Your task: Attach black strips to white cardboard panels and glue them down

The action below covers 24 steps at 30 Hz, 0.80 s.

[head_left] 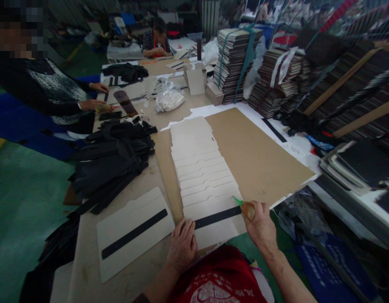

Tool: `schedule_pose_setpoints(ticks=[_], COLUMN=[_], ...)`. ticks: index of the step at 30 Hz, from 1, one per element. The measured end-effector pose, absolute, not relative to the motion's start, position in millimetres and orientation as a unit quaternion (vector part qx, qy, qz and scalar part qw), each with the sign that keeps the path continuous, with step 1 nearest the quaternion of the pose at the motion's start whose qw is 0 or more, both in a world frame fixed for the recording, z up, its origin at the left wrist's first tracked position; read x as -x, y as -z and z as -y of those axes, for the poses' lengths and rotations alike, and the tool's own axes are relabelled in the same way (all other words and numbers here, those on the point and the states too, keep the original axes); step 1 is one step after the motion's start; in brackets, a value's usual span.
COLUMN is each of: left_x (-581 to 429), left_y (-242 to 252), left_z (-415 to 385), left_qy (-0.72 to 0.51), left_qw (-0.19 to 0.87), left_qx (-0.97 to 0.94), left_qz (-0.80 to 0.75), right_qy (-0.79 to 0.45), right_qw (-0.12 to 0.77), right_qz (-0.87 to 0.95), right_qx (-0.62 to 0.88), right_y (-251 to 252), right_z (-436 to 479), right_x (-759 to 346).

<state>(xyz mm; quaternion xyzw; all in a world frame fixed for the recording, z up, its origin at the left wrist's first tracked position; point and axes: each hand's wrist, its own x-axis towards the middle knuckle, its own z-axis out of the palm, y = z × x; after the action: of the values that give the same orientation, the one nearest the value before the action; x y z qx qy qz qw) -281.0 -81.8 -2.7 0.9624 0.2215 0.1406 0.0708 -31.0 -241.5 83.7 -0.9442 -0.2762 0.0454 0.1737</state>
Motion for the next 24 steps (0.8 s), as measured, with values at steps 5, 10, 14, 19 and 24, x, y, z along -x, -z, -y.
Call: schedule_pose_setpoints(ticks=[5,10,14,19,24], left_x=[280.9,280.7,280.5,281.0,281.6], left_y=[2.4,1.8,1.5,0.5,1.8], left_z=[81.5,81.2,82.0,82.6,82.8], left_qy=[-0.139,-0.138,-0.136,-0.139,-0.137], left_qw=[0.065,0.067,0.067,0.068,0.073], left_qx=[-0.964,-0.964,-0.964,-0.964,-0.963], left_qz=[-0.215,-0.218,-0.219,-0.217,-0.222], right_qy=[-0.078,-0.060,-0.086,-0.156,-0.208], right_qw=[0.200,0.199,0.224,0.404,0.554], right_qz=[0.303,0.256,0.238,0.172,-0.002], right_qx=[0.928,0.944,0.941,0.885,0.806], right_y=[-80.3,-76.7,-75.2,-69.3,-64.6], right_z=[239.9,245.3,244.9,240.9,236.6], right_x=[47.4,30.8,31.9,49.1,28.5])
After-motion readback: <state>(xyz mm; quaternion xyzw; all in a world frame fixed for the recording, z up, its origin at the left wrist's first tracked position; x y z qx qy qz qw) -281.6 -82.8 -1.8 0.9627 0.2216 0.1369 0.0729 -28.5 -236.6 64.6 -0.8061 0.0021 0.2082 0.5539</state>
